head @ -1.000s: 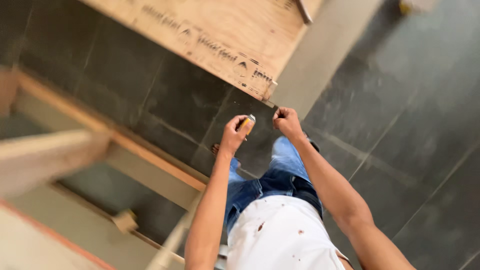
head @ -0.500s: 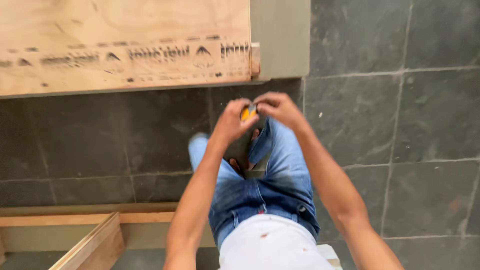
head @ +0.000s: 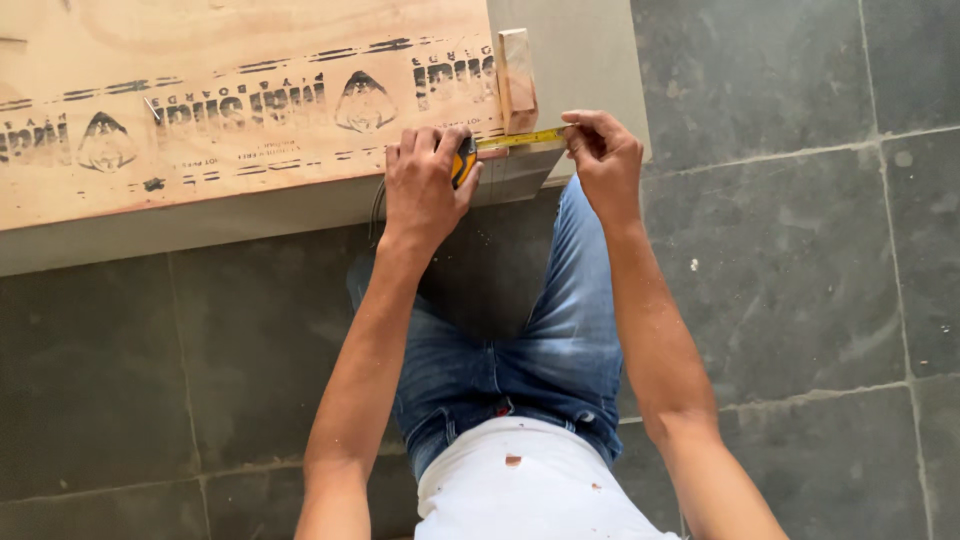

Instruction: The person measures and marks a large plywood sheet using a wooden straightedge and a red pencil. They also use a tape measure to verify dimensions and mark points along the edges of the board.

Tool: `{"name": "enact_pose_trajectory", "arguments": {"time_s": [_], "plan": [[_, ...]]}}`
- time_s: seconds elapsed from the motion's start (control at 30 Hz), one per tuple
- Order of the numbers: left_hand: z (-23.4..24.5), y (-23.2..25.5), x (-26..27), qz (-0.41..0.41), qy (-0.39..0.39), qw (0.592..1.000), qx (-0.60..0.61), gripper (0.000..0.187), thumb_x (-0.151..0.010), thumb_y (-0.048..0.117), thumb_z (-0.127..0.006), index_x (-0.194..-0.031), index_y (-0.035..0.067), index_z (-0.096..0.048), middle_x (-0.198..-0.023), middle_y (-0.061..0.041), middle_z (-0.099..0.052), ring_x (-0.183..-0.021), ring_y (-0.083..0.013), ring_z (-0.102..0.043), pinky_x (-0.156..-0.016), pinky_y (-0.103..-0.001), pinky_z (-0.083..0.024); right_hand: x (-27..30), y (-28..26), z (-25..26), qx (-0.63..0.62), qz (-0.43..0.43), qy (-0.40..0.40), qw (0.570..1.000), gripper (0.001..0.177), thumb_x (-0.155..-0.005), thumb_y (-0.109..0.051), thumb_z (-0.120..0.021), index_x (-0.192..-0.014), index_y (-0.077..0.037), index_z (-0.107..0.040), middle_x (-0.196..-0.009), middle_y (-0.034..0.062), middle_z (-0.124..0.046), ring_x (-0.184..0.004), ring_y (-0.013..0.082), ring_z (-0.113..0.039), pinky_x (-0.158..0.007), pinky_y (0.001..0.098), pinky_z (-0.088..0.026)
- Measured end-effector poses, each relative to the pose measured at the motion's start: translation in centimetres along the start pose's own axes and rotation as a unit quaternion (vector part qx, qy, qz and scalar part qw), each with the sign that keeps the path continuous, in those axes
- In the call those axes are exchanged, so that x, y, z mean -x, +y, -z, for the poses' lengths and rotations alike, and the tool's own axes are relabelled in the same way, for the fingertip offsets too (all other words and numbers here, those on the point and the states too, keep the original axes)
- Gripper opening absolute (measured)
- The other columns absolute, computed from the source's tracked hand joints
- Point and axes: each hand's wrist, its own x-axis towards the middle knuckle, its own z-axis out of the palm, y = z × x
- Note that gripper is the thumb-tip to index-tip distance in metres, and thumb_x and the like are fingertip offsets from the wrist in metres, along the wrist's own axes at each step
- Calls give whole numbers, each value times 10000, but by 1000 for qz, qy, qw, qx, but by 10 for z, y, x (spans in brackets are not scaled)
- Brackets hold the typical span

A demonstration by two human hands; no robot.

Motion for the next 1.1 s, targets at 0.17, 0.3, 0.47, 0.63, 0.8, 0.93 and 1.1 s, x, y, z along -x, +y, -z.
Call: {"name": "enact_pose_trajectory", "arguments": {"time_s": [0.17, 0.3, 0.47, 0.63, 0.8, 0.93, 1.1], "plan": [[11, -16, 11, 18, -2, 1000, 1, 386, -910, 264, -796, -1255, 144, -673, -1110, -92, -626, -1099, -297, -569, -921, -471, -435, 5, -13, 0, 70, 58, 15, 996, 118, -928, 20, -781, -1045, 1, -792, -893, 39, -746, -755, 68, -682, -680, 240, -555], [30, -38, 28, 29, -1, 999, -30, 360, -927, 223, -779, -1273, 187, -683, -1121, -99, -617, -1101, -310, -553, -921, -499, -423, -1, -14, -1, 69, 75, 5, 995, 108, -946, 19, -792, -1054, 7, -789, -914, 55, -768, -798, 74, -695, -718, 238, -566], [33, -40, 38, 28, 31, 998, -52, 325, -929, 177, -759, -1244, 213, -684, -1187, -91, -626, -1152, -312, -540, -945, -505, -408, 4, -19, -2, 60, 48, 3, 997, 111, -956, 30, -763, -1062, 8, -784, -922, 63, -745, -749, 81, -686, -670, 229, -552], [28, -37, 36, 37, 54, 997, -42, 275, -961, 187, -755, -1228, 202, -692, -1207, -90, -625, -1173, -303, -543, -982, -504, -404, 3, -17, -1, 65, 75, 4, 995, 121, -962, 43, -750, -1075, 11, -776, -970, 70, -747, -789, 91, -696, -697, 233, -565], [30, -34, 35, 40, 46, 997, -46, 251, -966, 183, -743, -1214, 187, -703, -1192, -89, -638, -1155, -301, -557, -955, -497, -409, 3, -18, -2, 89, 90, 12, 992, 185, -972, 24, -749, -1156, 3, -739, -1008, 75, -745, -856, 110, -721, -742, 238, -582], [35, -31, 35, 52, 39, 998, -11, 209, -1023, 186, -730, -1230, 187, -702, -1193, -77, -643, -1141, -294, -576, -941, -484, -427, 28, -22, -15, 101, 170, 101, 975, 235, -1010, 43, -694, -1227, -29, -636, -1062, 108, -659, -852, 152, -661, -745, 273, -570], [48, -33, 35, 45, 32, 998, 10, 249, -1006, 168, -735, -1252, 171, -694, -1191, -76, -645, -1133, -299, -581, -927, -485, -428, 51, -28, -36, 105, 179, -79, 975, 413, -999, 22, -688, -1391, -92, -625, -877, 81, -675, -678, 165, -612, -656, 318, -531]]}}
